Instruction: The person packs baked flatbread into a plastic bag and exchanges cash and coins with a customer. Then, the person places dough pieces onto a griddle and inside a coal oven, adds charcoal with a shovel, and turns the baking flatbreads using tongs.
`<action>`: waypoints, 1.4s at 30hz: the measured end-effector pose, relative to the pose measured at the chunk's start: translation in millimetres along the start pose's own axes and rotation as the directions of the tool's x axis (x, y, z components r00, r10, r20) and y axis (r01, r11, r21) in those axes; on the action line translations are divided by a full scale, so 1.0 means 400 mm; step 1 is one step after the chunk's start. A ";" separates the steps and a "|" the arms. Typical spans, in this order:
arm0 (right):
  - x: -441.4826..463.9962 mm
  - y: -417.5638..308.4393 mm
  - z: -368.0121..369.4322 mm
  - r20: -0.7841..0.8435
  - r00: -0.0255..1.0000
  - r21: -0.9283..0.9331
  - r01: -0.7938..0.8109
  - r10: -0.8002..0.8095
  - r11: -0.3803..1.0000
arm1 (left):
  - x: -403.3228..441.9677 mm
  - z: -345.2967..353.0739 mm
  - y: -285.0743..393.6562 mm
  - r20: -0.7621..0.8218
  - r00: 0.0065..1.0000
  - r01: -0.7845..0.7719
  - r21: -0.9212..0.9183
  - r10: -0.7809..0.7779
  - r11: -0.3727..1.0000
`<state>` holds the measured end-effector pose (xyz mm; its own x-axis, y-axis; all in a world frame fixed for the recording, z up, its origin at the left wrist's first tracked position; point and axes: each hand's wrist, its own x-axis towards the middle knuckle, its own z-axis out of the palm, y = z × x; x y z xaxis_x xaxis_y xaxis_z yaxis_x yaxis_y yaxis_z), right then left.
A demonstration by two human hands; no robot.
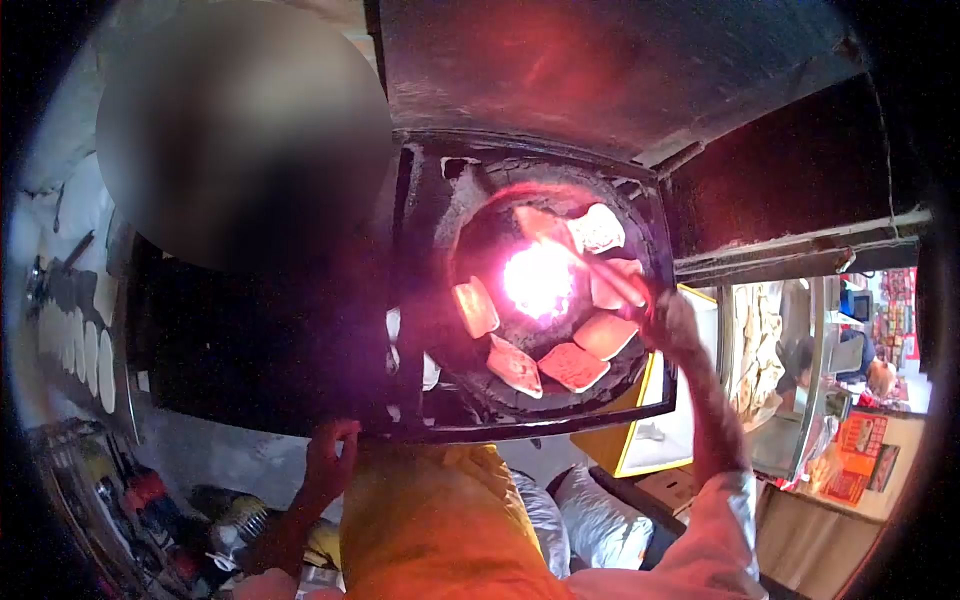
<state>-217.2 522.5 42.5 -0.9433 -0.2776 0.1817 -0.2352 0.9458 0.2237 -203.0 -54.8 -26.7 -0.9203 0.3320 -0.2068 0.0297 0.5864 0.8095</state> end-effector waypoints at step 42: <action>1.067 -1.413 0.171 0.776 0.596 0.460 -0.758 -0.205 -0.463 | -0.419 -0.198 -0.381 -0.280 0.690 0.341 -0.688 -0.668 0.640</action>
<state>-502.8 -119.2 -71.8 -0.6956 -0.2287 -0.6811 0.7164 -0.1497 -0.6814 -84.3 -258.2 -72.0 -0.7635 -0.3693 -0.5298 -0.5636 -0.0196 0.8258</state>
